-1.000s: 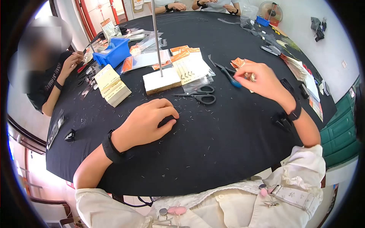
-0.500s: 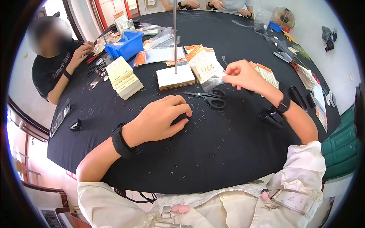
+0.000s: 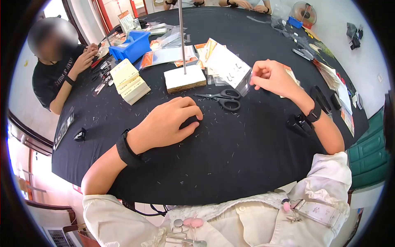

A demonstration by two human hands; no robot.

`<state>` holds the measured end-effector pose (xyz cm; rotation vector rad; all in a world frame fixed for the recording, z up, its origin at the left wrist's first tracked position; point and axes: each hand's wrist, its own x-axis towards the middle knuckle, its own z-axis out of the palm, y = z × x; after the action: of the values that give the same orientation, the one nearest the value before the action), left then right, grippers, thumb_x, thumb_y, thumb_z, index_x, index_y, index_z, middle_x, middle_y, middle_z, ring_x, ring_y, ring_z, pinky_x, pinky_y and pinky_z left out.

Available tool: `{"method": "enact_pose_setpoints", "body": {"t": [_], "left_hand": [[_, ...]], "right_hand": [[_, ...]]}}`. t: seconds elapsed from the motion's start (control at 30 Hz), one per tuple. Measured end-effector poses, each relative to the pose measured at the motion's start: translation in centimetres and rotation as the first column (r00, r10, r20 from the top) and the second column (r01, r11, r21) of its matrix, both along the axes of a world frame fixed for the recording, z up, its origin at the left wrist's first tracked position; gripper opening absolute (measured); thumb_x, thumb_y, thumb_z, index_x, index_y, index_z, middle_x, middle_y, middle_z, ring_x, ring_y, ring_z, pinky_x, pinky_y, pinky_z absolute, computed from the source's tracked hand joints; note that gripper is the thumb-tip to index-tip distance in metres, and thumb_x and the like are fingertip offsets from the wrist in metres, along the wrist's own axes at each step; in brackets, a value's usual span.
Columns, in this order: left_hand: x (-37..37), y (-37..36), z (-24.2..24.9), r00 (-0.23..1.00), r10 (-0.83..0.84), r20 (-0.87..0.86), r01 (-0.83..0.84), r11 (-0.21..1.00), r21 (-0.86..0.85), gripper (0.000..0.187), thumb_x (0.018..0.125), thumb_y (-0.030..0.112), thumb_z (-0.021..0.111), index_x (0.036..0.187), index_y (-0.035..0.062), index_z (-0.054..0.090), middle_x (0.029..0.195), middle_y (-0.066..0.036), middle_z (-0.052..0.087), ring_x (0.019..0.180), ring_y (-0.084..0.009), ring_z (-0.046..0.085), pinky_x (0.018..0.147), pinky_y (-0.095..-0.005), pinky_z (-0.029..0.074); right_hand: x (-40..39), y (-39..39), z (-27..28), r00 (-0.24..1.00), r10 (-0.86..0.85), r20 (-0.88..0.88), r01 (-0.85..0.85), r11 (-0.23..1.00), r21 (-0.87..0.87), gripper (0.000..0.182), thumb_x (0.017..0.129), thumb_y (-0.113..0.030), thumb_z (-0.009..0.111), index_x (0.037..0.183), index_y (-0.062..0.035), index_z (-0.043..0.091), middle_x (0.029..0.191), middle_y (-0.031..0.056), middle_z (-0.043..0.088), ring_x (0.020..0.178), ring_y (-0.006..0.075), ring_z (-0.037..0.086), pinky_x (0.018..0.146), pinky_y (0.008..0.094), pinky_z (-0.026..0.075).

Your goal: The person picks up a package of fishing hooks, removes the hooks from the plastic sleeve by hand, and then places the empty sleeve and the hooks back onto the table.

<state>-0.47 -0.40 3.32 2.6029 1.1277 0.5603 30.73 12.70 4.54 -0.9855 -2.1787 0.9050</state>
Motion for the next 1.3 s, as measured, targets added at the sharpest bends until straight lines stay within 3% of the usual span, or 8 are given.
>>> {"method": "enact_pose_setpoints", "body": {"t": [0.17,0.3,0.4,0.63,0.77,1.0,1.17,1.3], "left_hand": [[0.0,0.1,0.0,1.000,0.005,-0.002,-0.005,0.999,-0.034,0.016,0.087,0.008,0.066,0.103,0.0070,0.065,0.107,-0.009,0.061,0.102,-0.0290,0.061,0.089,-0.0379,0.049],[0.0,0.2,-0.1,1.000,0.012,0.002,-0.011,0.999,-0.036,0.016,0.088,0.009,0.066,0.103,0.0067,0.065,0.107,-0.010,0.061,0.102,-0.0291,0.060,0.089,-0.0377,0.049],[0.0,0.2,0.0,1.000,0.010,0.001,-0.010,0.999,-0.035,0.016,0.088,0.009,0.066,0.103,0.0067,0.065,0.107,-0.010,0.061,0.103,-0.0291,0.060,0.089,-0.0379,0.049],[0.0,0.1,0.0,1.000,0.010,-0.004,-0.010,0.999,-0.036,0.016,0.088,0.009,0.066,0.104,0.0072,0.064,0.108,-0.009,0.061,0.103,-0.0295,0.060,0.089,-0.0382,0.049],[0.0,0.0,0.0,1.000,-0.004,0.030,0.004,1.000,-0.030,0.016,0.088,0.009,0.066,0.104,0.0077,0.064,0.108,-0.009,0.061,0.103,-0.0293,0.060,0.089,-0.0383,0.049],[0.0,0.1,-0.1,1.000,0.006,0.000,-0.006,1.000,-0.027,0.016,0.088,0.010,0.066,0.103,0.0080,0.065,0.108,-0.009,0.061,0.103,-0.0286,0.060,0.088,-0.0379,0.050],[0.1,0.1,0.3,1.000,0.001,0.010,-0.001,1.000,-0.016,0.015,0.087,0.010,0.067,0.102,0.0076,0.065,0.107,-0.008,0.062,0.100,-0.0288,0.062,0.085,-0.0376,0.051],[0.4,-0.7,3.4,0.991,0.065,0.117,-0.088,0.975,0.204,0.016,0.082,-0.002,0.065,0.096,0.0054,0.068,0.097,-0.009,0.065,0.092,-0.0270,0.064,0.080,-0.0350,0.052]], "right_hand": [[0.7,1.1,-1.2,0.986,-0.117,0.117,0.121,0.992,-0.033,0.030,0.089,-0.029,0.070,0.073,-0.0037,0.067,0.070,0.0020,0.068,0.058,0.0035,0.059,0.049,0.0215,0.046],[0.3,2.6,-1.9,0.985,-0.079,-0.151,0.061,0.991,-0.121,0.029,0.088,-0.029,0.073,0.077,-0.0042,0.064,0.077,0.0036,0.070,0.061,0.0069,0.065,0.047,0.0221,0.045],[-0.2,2.8,-0.7,0.983,-0.146,-0.113,0.117,0.965,-0.235,0.017,0.090,-0.021,0.071,0.092,-0.0056,0.063,0.083,0.0042,0.070,0.071,0.0087,0.070,0.049,0.0192,0.042],[-1.3,4.5,0.0,0.995,-0.023,0.099,0.054,0.948,-0.315,0.028,0.084,-0.030,0.075,0.095,-0.0045,0.068,0.082,0.0032,0.071,0.068,0.0080,0.067,0.049,0.0219,0.041],[-0.6,4.0,1.2,0.993,-0.099,-0.062,0.083,0.970,-0.228,0.015,0.092,-0.018,0.068,0.100,-0.0048,0.068,0.084,0.0005,0.072,0.066,0.0025,0.063,0.050,0.0162,0.039],[0.5,0.3,4.5,0.912,-0.070,-0.405,0.164,0.965,0.204,0.019,0.093,-0.015,0.068,0.109,-0.0056,0.065,0.095,0.0063,0.075,0.073,0.0051,0.067,0.056,0.0192,0.041],[-0.6,-2.6,4.7,0.888,-0.016,-0.460,0.044,0.998,0.048,0.015,0.094,-0.012,0.068,0.106,-0.0037,0.065,0.094,0.0067,0.074,0.072,0.0057,0.064,0.062,0.0205,0.047],[-2.2,-3.9,3.6,0.945,0.216,-0.243,-0.232,0.972,-0.039,0.011,0.091,-0.010,0.069,0.099,-0.0015,0.068,0.086,0.0012,0.072,0.072,0.0024,0.062,0.066,0.0203,0.049]]}}
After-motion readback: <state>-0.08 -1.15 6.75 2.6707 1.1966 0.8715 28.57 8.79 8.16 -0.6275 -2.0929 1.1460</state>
